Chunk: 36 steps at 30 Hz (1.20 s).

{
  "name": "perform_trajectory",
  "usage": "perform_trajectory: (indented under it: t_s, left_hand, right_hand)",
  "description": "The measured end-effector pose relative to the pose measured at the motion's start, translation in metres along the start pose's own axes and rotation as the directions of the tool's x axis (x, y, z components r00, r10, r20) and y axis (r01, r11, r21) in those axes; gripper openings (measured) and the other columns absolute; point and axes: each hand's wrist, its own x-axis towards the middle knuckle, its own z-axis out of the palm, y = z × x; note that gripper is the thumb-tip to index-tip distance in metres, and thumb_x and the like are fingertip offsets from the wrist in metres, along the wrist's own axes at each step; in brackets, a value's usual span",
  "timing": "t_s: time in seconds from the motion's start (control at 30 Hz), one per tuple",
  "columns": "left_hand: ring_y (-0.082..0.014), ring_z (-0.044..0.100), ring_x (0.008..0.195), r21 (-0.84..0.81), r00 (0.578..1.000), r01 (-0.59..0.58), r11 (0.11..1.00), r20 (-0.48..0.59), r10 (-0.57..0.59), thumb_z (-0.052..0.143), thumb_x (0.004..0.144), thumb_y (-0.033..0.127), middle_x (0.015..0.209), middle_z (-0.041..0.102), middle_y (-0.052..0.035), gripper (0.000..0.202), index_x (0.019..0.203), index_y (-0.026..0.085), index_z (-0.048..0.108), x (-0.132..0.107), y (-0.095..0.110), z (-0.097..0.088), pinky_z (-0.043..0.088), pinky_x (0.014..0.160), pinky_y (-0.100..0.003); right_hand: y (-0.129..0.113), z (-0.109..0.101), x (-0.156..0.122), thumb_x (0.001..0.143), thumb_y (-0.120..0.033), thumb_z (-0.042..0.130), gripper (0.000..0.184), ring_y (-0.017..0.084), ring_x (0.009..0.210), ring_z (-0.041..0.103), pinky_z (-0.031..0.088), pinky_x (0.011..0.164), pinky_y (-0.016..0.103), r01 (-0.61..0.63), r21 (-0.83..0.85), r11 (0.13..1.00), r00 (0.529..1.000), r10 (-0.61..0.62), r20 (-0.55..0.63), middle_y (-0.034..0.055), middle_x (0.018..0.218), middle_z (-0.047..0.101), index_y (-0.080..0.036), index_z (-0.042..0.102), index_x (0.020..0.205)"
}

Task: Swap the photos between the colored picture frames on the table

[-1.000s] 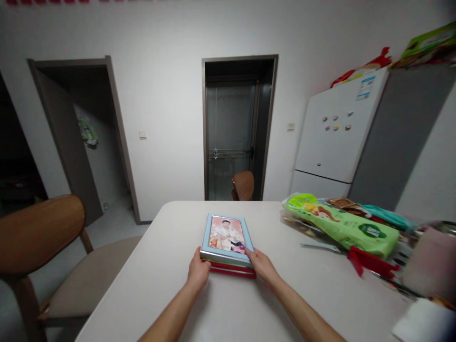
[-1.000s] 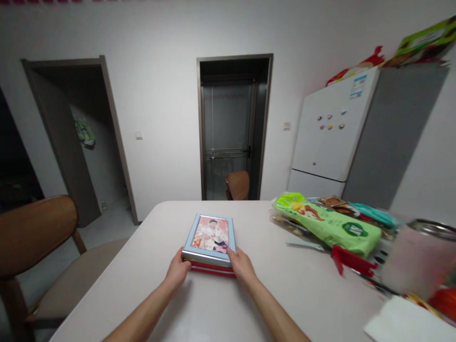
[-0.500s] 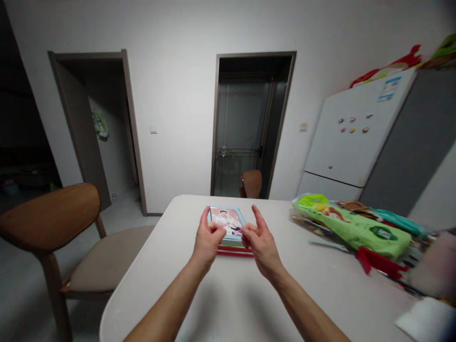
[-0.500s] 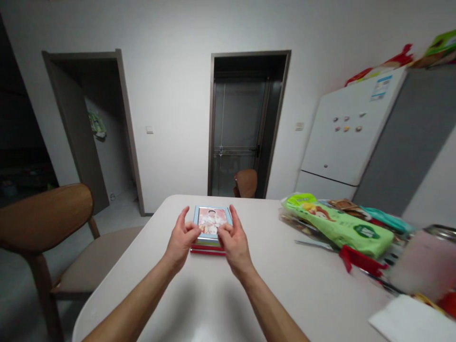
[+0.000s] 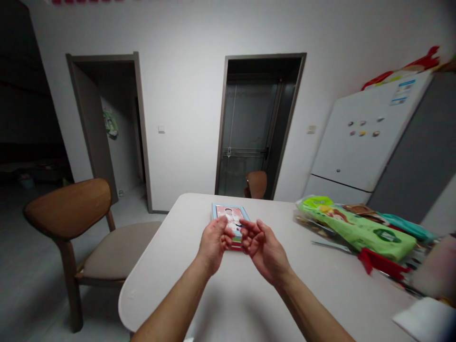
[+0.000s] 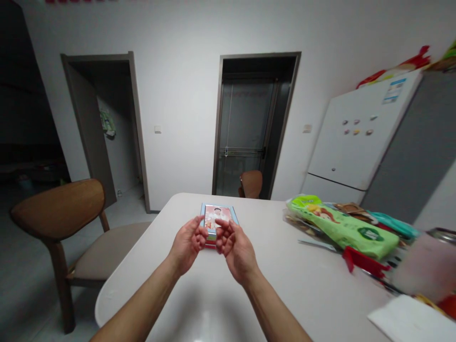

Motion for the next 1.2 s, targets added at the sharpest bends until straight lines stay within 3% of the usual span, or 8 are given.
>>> perform_trajectory:
  t_s: [0.17, 0.27, 0.47, 0.7, 0.8, 0.97, 1.1, 1.2]
  left_hand:
    - [-0.0031, 0.026, 0.024, 0.033, 0.966, 0.257, 0.966, 0.007, -0.257, 0.018, 0.066, 0.075, 0.028, 0.037, 0.0044, 0.064, 0.043, 0.018, 0.035, 0.011, 0.0, -0.014, 0.011, 0.031, -0.015]
    - [-0.004, 0.024, 0.022, 0.069, 0.937, 0.348, 0.935, 0.008, -0.349, 0.014, 0.065, 0.076, 0.026, 0.035, 0.0038, 0.067, 0.041, 0.018, 0.035, 0.014, -0.009, -0.015, 0.009, 0.03, -0.016]
    - [-0.0025, 0.03, 0.025, 0.103, 0.902, 0.404, 0.909, -0.211, -0.377, 0.035, 0.07, 0.066, 0.033, 0.043, 0.0048, 0.055, 0.051, 0.015, 0.043, 0.021, -0.067, -0.046, 0.014, 0.032, -0.014]
    - [-0.0146, 0.059, 0.058, 0.092, 0.947, 0.228, 0.969, -0.254, -0.199, 0.058, 0.062, 0.051, 0.068, 0.062, -0.0048, 0.043, 0.082, 0.014, 0.052, 0.023, -0.104, -0.059, 0.04, 0.051, -0.023]
    - [-0.0201, 0.057, 0.085, 0.11, 0.978, 0.05, 0.993, -0.205, -0.027, 0.059, 0.064, 0.044, 0.092, 0.062, -0.0075, 0.042, 0.092, 0.014, 0.054, 0.009, -0.098, -0.036, 0.043, 0.071, -0.026]
    - [-0.0201, 0.055, 0.091, 0.523, 0.954, -0.258, 0.813, 0.003, 0.301, 0.051, 0.073, 0.024, 0.099, 0.061, -0.0083, 0.032, 0.103, 0.013, 0.053, -0.037, -0.069, 0.001, 0.042, 0.08, -0.028]
    - [-0.0205, 0.057, 0.086, 0.705, 0.652, -0.698, 0.122, 0.556, 0.516, 0.044, 0.075, 0.025, 0.1, 0.061, -0.0101, 0.034, 0.107, 0.015, 0.051, -0.068, -0.062, 0.008, 0.046, 0.072, -0.03]
    - [-0.0143, 0.058, 0.059, 0.669, 0.465, -0.692, -0.272, 0.701, 0.54, 0.042, 0.078, 0.026, 0.08, 0.066, -0.0023, 0.02, 0.09, 0.021, 0.058, -0.082, -0.077, 0.002, 0.044, 0.049, -0.022]
  right_hand:
    - [0.006, -0.009, 0.014, 0.074, -0.063, 0.018, 0.056, 0.004, 0.029, 0.017, 0.017, 0.032, 0.019, -0.08, -0.346, 0.935, 0.991, 0.111, 0.069, -0.0078, 0.034, 0.025, -0.019, 0.025, 0.039]
    - [0.018, -0.015, 0.032, 0.076, -0.059, -0.003, 0.056, 0.006, 0.031, 0.022, 0.025, 0.034, 0.021, 0.059, -0.823, 0.566, 0.998, -0.012, 0.064, -0.007, 0.036, 0.024, -0.021, 0.024, 0.042]
    - [0.045, -0.047, 0.082, 0.063, -0.036, 0.058, 0.021, 0.02, 0.08, 0.049, 0.034, 0.069, 0.03, 0.167, -0.982, 0.088, 0.973, -0.175, 0.149, 0.0056, 0.079, 0.056, -0.017, 0.055, 0.074]
    - [0.056, -0.06, 0.052, 0.063, -0.014, 0.052, 0.022, 0.021, 0.089, 0.046, 0.032, 0.079, 0.033, 0.303, -0.941, -0.153, 0.943, -0.094, 0.319, 0.0053, 0.089, 0.055, -0.021, 0.057, 0.084]
    - [0.051, -0.06, 0.016, 0.063, -0.016, 0.052, 0.026, 0.021, 0.095, 0.045, 0.034, 0.083, 0.035, 0.32, -0.945, -0.068, 0.94, -0.105, 0.326, 0.0058, 0.097, 0.054, -0.022, 0.056, 0.088]
    - [0.041, -0.064, -0.036, 0.063, -0.031, 0.055, 0.066, 0.023, 0.119, 0.031, 0.033, 0.092, 0.04, 0.164, -0.81, 0.563, 0.979, -0.192, 0.065, 0.0073, 0.131, 0.032, -0.023, 0.029, 0.124]
    - [0.04, -0.083, -0.075, 0.062, -0.04, 0.055, 0.063, 0.025, 0.112, 0.041, 0.041, 0.085, 0.039, -0.049, -0.427, 0.903, 0.982, -0.035, -0.187, 0.0052, 0.122, 0.047, -0.029, 0.036, 0.121]
    - [0.038, -0.094, -0.093, 0.062, -0.046, 0.054, 0.054, 0.029, 0.099, 0.052, 0.044, 0.078, 0.04, -0.194, -0.301, 0.934, 0.958, 0.114, -0.262, 0.0083, 0.1, 0.062, -0.022, 0.05, 0.11]
